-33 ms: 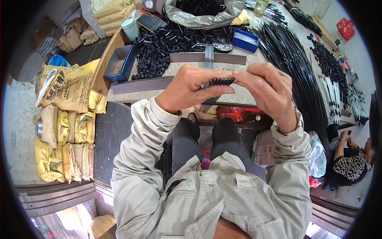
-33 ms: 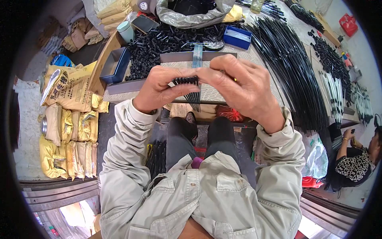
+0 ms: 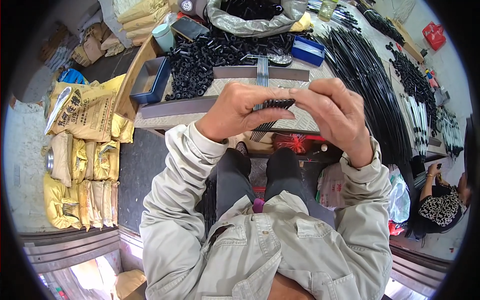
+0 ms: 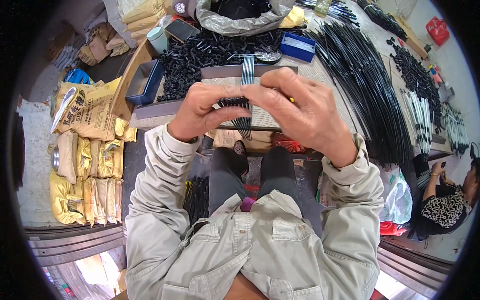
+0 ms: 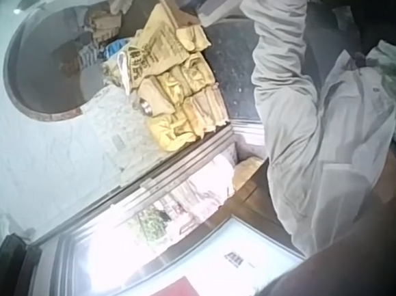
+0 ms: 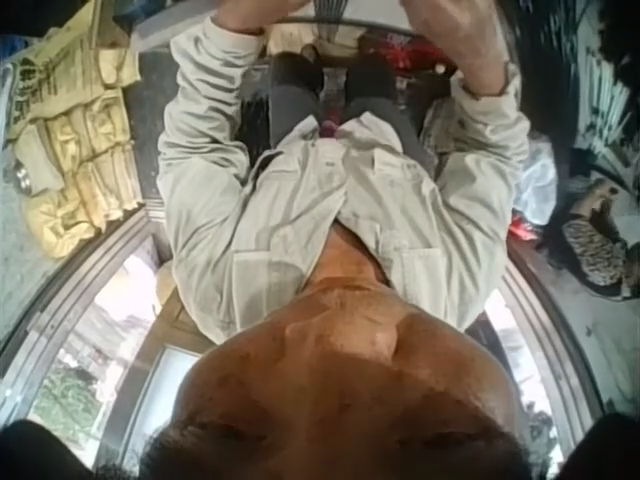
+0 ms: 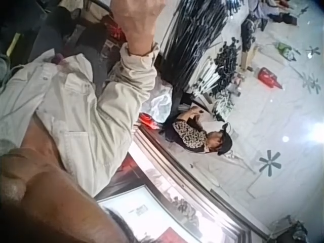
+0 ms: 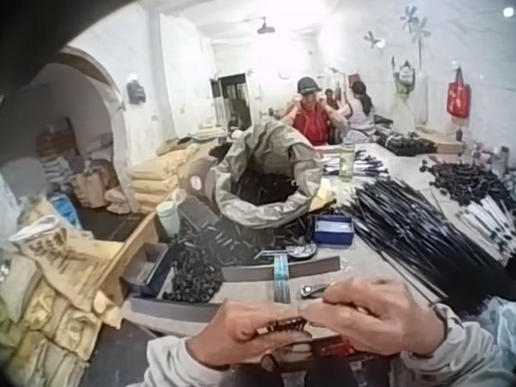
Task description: Manually assembling industrial brushes by inserting bristle bundles into plastic bases and securing them with pliers.
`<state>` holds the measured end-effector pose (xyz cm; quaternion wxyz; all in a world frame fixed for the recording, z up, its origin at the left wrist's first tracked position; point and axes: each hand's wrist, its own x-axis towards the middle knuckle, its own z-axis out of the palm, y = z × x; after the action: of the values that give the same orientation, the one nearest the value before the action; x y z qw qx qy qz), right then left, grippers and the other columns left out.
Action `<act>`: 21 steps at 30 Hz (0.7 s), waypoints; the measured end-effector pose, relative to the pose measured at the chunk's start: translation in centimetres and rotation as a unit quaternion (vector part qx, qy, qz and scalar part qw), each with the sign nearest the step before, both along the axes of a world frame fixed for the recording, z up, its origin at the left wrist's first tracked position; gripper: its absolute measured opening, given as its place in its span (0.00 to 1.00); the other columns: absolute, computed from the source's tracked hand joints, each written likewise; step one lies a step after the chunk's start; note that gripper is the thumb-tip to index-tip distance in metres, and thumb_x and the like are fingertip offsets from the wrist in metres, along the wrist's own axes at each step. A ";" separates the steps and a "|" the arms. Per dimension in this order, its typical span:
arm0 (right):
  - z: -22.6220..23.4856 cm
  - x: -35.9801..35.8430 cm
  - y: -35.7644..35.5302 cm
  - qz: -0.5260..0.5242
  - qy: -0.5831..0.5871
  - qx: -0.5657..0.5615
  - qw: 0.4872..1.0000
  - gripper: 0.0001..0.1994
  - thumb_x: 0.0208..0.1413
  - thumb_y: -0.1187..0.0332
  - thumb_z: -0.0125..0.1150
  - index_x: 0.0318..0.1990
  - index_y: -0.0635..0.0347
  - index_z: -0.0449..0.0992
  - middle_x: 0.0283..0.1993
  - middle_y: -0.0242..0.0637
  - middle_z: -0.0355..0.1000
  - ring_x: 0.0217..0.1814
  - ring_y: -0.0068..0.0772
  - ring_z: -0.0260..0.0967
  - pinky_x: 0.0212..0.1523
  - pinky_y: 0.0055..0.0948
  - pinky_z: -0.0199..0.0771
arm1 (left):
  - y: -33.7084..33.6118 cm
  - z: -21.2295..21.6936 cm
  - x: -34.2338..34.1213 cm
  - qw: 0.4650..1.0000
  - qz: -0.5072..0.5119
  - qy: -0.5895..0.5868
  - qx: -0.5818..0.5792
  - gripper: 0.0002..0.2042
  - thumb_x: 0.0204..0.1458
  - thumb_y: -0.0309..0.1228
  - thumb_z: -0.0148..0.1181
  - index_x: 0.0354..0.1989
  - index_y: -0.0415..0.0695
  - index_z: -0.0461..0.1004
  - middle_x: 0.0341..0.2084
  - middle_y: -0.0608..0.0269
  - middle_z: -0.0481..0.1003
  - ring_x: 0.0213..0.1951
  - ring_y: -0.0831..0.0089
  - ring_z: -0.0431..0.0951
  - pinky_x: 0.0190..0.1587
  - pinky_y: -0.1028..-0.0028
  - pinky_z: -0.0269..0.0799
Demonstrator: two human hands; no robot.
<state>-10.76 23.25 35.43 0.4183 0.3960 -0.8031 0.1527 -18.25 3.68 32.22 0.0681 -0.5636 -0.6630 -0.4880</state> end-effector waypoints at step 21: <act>1.4 3.2 -2.3 0.010 -0.057 0.162 0.985 0.11 0.34 0.65 0.63 0.29 0.54 0.72 0.27 0.25 0.65 0.21 0.21 0.61 0.22 0.21 0.60 | 0.7 -12.6 -0.8 0.890 0.194 0.279 -0.302 0.37 0.34 0.46 0.61 0.58 0.56 0.58 0.60 0.62 0.54 0.61 0.64 0.53 0.59 0.60 0.52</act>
<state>-7.57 20.99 36.86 0.3007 0.4575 -0.8355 0.0472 -19.04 4.33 19.60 0.1705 -0.5300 -0.8283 -0.0635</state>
